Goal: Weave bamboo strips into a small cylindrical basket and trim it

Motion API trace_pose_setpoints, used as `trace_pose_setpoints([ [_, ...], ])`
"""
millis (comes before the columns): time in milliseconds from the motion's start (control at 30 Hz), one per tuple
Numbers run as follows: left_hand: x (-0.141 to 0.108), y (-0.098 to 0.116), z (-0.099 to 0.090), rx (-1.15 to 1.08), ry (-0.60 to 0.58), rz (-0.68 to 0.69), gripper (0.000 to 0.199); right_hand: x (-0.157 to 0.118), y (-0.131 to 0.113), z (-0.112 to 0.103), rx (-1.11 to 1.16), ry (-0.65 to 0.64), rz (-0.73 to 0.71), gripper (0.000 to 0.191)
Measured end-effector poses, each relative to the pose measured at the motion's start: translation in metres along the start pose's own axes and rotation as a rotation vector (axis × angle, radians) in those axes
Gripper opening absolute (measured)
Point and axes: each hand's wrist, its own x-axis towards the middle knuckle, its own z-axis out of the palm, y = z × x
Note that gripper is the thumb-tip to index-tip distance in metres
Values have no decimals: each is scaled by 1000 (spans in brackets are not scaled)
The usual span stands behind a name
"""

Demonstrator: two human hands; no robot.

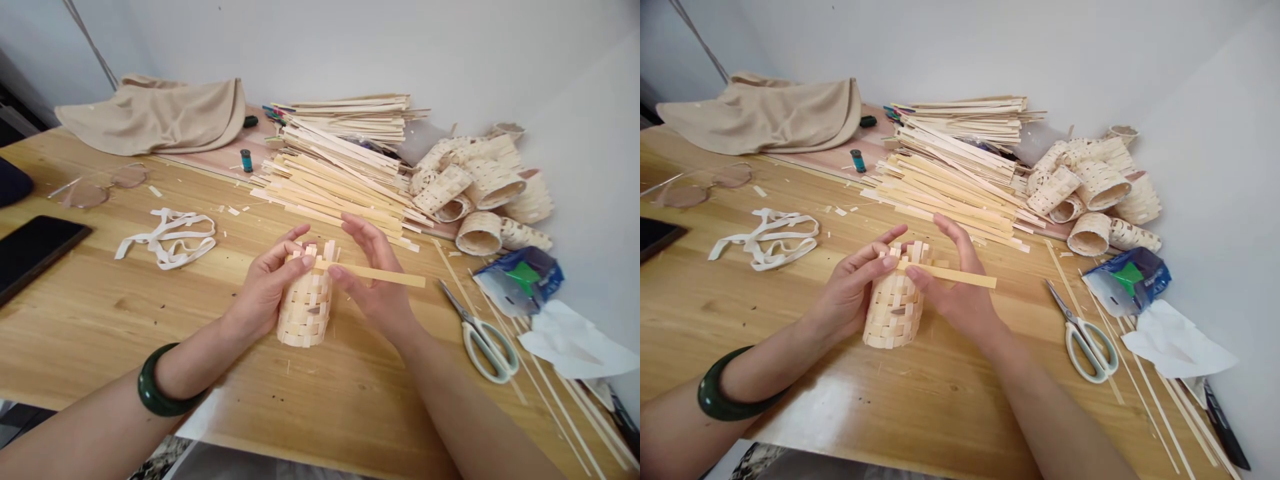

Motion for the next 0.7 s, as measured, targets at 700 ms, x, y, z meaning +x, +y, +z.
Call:
trace_pose_setpoints([
  [700,-5,-4,0,338,110,212,23,-17,9,34,566,53,228,12],
])
